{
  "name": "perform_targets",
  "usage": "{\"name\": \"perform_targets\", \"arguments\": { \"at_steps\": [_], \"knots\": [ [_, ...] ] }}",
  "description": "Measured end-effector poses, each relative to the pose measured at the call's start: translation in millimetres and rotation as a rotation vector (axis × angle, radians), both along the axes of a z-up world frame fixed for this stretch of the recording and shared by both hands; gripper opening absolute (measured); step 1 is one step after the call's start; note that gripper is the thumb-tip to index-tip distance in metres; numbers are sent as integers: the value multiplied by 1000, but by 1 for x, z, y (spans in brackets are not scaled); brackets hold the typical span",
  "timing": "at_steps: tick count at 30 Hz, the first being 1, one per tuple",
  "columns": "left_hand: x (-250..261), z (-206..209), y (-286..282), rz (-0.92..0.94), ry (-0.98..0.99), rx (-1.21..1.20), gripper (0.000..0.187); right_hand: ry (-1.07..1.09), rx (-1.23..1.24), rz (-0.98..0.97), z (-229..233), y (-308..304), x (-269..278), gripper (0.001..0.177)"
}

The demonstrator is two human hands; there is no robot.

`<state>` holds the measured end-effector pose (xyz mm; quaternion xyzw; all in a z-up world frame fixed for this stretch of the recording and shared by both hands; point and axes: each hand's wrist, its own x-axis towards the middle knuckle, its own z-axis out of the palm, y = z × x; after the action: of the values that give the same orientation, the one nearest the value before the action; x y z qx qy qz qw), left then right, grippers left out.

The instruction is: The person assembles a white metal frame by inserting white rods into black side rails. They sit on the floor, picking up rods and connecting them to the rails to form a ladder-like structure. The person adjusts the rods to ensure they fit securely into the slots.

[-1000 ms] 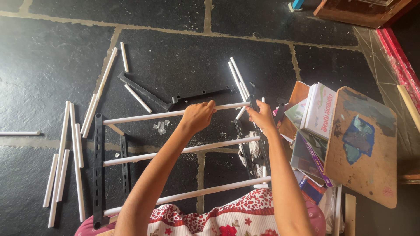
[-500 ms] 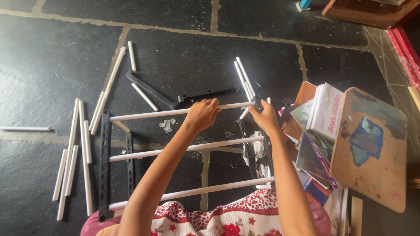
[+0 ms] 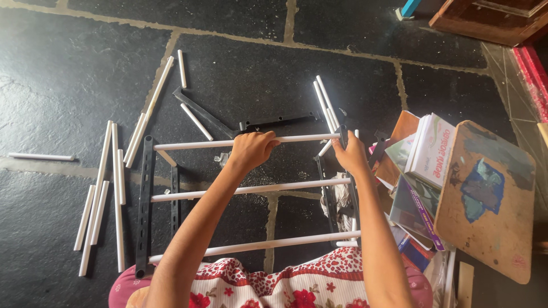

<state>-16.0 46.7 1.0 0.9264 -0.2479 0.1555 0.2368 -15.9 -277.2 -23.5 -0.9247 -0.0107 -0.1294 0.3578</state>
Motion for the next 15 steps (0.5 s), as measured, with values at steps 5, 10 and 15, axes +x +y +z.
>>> {"name": "perform_targets", "arguments": {
  "at_steps": [5,10,15],
  "knots": [
    [2,-3,-3,17,-38,4,26,75,35,14,5,3,-3,37],
    [1,-4,-6,23,-46,14,27,71,33,30,10,6,-2,40],
    [-3,11,-2,-1,36,-1,26,10,-100,15,9,3,-3,46]
  ]
}}
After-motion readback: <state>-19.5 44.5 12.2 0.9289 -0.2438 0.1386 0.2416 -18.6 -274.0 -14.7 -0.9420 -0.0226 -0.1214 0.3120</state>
